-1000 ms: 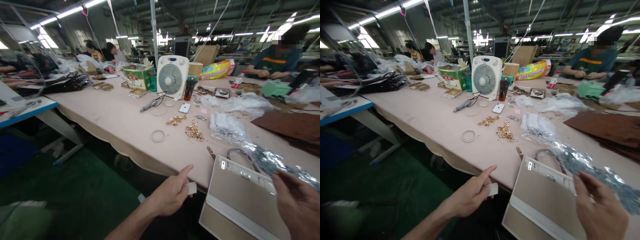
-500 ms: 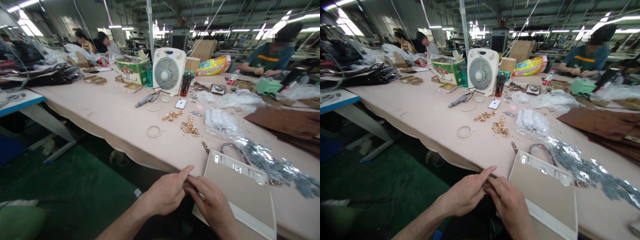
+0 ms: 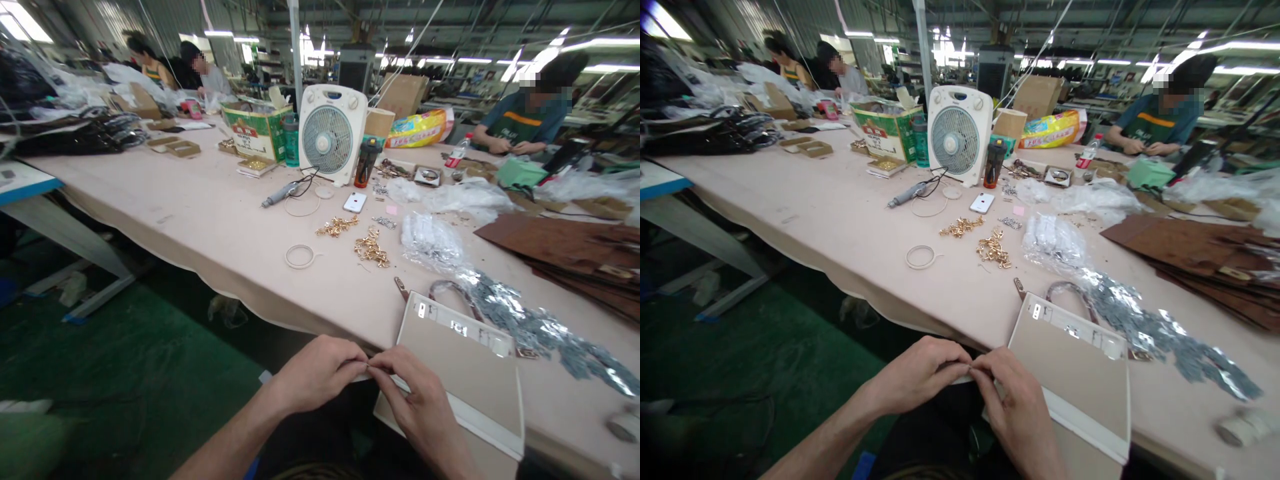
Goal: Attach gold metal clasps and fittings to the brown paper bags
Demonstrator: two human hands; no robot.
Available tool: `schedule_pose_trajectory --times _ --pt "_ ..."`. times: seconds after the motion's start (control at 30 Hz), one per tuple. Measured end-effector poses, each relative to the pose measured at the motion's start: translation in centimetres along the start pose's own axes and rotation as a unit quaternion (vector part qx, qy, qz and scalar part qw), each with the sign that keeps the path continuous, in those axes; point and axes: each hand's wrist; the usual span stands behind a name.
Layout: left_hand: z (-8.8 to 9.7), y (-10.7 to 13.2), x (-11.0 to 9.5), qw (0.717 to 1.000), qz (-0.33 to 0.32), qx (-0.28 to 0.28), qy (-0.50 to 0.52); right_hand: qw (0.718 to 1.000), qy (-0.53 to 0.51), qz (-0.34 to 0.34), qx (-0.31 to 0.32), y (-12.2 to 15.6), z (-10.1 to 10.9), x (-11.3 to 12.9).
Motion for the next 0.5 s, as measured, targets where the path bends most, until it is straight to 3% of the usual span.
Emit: schedule_pose_trajectory --times 0.5 --pt "-0.13 0.21 -0.55 0.999 0.023 -0.028 0.034 0.998 -0.065 -0.015 0.006 -0.25 -0.02 0.73"
Point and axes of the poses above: each hand's wrist, its own y-axis away from the middle knuckle, its own z-axis out of the back of the hand, x = y × z, and after that the axes turned 6 degrees about x, right-handed
